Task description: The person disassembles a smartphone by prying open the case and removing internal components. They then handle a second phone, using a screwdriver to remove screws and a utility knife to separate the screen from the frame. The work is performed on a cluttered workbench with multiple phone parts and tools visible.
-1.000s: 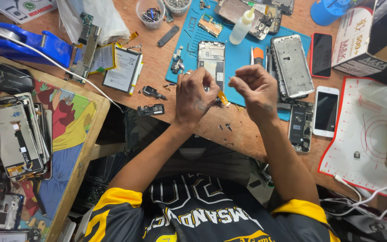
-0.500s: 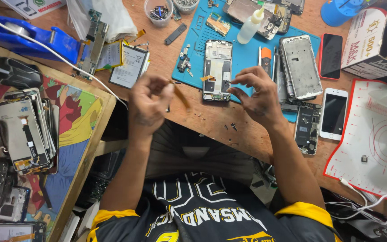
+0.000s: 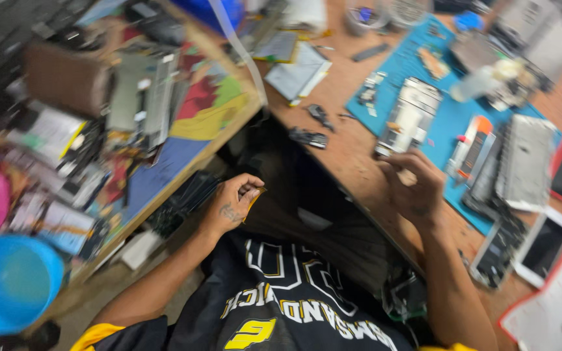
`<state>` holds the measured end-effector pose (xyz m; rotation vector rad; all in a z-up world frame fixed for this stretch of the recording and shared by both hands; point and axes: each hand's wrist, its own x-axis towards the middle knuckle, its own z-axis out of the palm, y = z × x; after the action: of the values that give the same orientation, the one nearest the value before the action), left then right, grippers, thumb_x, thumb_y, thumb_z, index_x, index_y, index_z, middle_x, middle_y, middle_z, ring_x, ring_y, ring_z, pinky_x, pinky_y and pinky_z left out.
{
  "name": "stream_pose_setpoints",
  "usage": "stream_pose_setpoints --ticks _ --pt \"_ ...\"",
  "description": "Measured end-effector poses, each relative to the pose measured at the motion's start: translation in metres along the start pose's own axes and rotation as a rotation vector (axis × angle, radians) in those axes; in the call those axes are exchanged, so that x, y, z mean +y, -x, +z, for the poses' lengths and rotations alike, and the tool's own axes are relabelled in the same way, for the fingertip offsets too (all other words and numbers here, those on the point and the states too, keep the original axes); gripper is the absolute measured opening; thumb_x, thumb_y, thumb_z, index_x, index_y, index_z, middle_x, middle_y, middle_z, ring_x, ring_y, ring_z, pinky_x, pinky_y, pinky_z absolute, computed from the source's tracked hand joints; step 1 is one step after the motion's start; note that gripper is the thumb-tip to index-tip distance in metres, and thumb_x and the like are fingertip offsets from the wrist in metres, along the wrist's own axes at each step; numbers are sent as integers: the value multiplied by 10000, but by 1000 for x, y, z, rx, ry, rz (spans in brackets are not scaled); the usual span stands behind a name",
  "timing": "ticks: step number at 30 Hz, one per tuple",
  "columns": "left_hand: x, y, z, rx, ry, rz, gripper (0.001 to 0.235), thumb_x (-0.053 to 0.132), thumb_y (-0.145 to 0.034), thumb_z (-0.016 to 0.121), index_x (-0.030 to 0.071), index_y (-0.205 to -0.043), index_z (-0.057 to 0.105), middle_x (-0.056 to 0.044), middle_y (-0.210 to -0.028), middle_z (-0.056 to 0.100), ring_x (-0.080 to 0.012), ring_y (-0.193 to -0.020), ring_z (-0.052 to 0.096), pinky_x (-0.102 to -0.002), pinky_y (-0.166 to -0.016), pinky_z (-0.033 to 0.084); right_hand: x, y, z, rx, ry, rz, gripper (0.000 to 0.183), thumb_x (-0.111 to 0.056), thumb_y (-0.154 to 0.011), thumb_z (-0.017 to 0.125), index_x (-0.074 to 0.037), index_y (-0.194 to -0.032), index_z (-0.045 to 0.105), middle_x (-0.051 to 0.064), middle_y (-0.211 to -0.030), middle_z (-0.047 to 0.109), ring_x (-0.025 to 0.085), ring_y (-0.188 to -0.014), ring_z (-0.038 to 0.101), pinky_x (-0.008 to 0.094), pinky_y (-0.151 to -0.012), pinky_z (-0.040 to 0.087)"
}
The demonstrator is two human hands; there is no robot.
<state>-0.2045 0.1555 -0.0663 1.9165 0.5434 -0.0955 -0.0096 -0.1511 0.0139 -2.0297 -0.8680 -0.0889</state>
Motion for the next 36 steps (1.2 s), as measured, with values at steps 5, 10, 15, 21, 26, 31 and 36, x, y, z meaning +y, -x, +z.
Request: stream_pose_setpoints --ticks 5,10,15,21,26,31,36 --pt "-149 39 -10 445 -107 92 190 -14 -878 633 44 -1046 701 -129 -897 733 -245 -801 707 -360 -733 561 26 12 3 -8 -56 -25 53 48 -1024 757 56 -1042 707 136 -1019 703 157 -913 666 246 -826 520" --pt "-253 108 -51 535 -292 -449 181 74 -852 636 100 -1004 730 -162 -853 748 -324 -803 726 -429 -743 562 49 30 1 -55 9 -31 52 73 -1066 753 64 -1093 710 149 -1075 724 161 -947 673 236 -824 504" --pt "-282 175 -93 673 -439 -621 434 85 -664 753 105 -1095 703 -213 -935 731 -403 -917 700 -498 -790 564 68 30 -2 -68 141 -176 55 85 -1087 725 72 -1078 672 166 -1100 723 176 -979 658 257 -925 524" --pt "-286 188 -144 796 -748 -678 196 195 -844 763 43 -968 757 -212 -1031 730 -425 -1040 673 -531 -919 517 82 31 4 -48 27 -28 87 35 -1094 727 98 -1092 668 182 -1061 697 160 -911 644 244 -822 506" --pt "-282 177 -153 946 -671 -663 208 200 -874 728 49 -1016 737 -194 -1029 731 -392 -1012 679 -498 -897 525 84 31 5 -50 38 -104 76 51 -1077 712 108 -1096 667 191 -1093 712 161 -949 640 237 -851 505" --pt "-280 155 -151 953 -653 -614 222 205 -903 693 56 -1065 717 -176 -1027 732 -359 -984 685 -465 -875 533 81 33 0 -22 -17 -16 79 54 -1103 736 94 -1090 669 169 -1090 705 146 -948 645 233 -870 527" --pt "-283 181 -135 1009 -613 -573 237 210 -933 657 62 -1113 696 -158 -1025 733 -326 -957 692 -432 -853 541 70 26 4 9 -2 -40 50 74 -1039 682 85 -1087 676 153 -1064 691 159 -939 653 243 -842 506"
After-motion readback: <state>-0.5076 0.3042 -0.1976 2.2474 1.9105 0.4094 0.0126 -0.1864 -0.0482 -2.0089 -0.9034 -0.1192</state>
